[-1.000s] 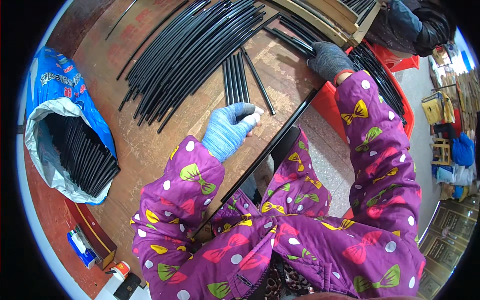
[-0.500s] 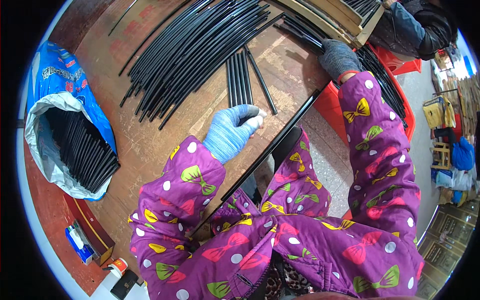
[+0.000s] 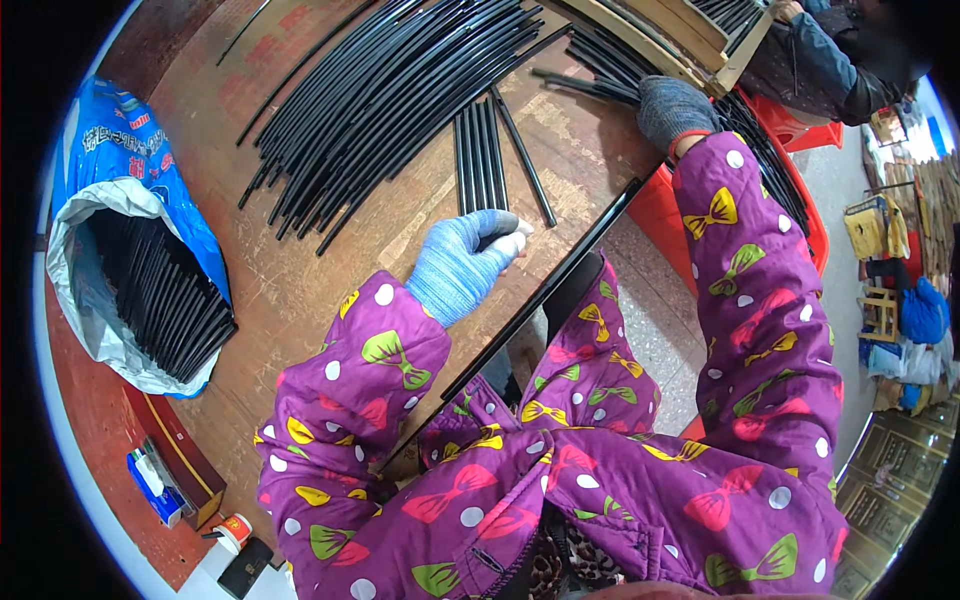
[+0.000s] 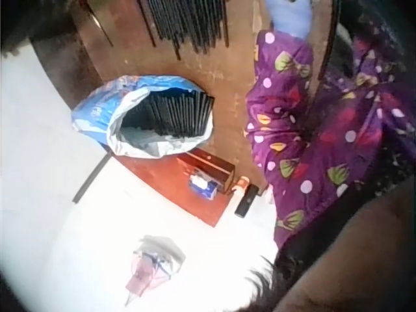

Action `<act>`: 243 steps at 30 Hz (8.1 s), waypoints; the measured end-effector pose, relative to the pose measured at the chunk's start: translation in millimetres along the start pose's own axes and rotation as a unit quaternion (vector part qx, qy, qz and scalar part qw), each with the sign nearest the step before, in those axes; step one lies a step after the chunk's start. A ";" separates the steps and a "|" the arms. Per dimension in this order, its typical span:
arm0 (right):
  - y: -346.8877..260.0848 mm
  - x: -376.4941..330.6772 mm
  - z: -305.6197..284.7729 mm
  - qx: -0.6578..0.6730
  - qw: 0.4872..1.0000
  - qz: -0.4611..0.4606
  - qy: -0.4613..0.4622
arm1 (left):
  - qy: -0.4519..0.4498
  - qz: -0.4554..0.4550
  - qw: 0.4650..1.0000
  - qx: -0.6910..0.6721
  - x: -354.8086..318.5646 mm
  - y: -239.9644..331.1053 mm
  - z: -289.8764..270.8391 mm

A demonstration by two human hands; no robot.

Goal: Manually fitting small white caps onto the ends of long black tubes at a workbench.

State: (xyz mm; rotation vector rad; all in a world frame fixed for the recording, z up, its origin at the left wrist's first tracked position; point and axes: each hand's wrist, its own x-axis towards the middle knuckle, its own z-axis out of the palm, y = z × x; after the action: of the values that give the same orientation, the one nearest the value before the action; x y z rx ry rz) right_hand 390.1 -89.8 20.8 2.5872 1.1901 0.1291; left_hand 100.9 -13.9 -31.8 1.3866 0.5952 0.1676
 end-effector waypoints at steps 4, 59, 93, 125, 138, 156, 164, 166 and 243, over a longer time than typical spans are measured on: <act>0.1 4.2 -7.1 0.007 0.999 -0.011 -0.038 | -0.010 0.003 1.000 0.019 -4.9 7.7 -1.4; -103.1 -160.4 -72.7 0.713 0.473 -0.122 -0.503 | 0.161 0.622 0.564 0.519 -48.2 37.4 -30.4; -23.1 -171.6 -136.9 0.844 0.452 -0.230 0.176 | -0.014 0.094 0.995 -0.020 -104.8 60.5 -25.8; 34.6 -166.7 -122.2 0.760 0.600 -0.248 0.031 | -0.141 0.010 0.985 -0.100 -111.3 28.3 14.9; 3.5 -168.7 -123.1 0.771 0.579 -0.252 0.085 | -0.107 0.071 0.981 -0.145 -100.7 24.4 31.3; -18.7 -185.1 -114.9 0.800 0.540 -0.252 0.066 | -0.069 0.053 0.990 -0.114 -102.2 20.4 38.3; -14.1 -182.4 -112.6 0.758 0.598 -0.256 0.056 | -0.049 0.074 0.991 -0.102 -98.0 18.8 38.9; -21.2 -181.1 -113.1 0.762 0.609 -0.207 0.074 | -0.068 0.048 0.994 -0.075 -97.1 13.2 33.4; -37.3 -212.8 -102.6 0.850 0.486 -0.201 0.005 | -0.093 0.022 0.995 0.007 -86.3 4.3 27.8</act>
State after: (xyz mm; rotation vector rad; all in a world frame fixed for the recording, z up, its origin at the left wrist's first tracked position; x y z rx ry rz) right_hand 203.0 -204.5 116.0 3.0471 2.6902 -2.2673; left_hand 42.7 -76.0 -0.3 1.4124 0.4115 0.0693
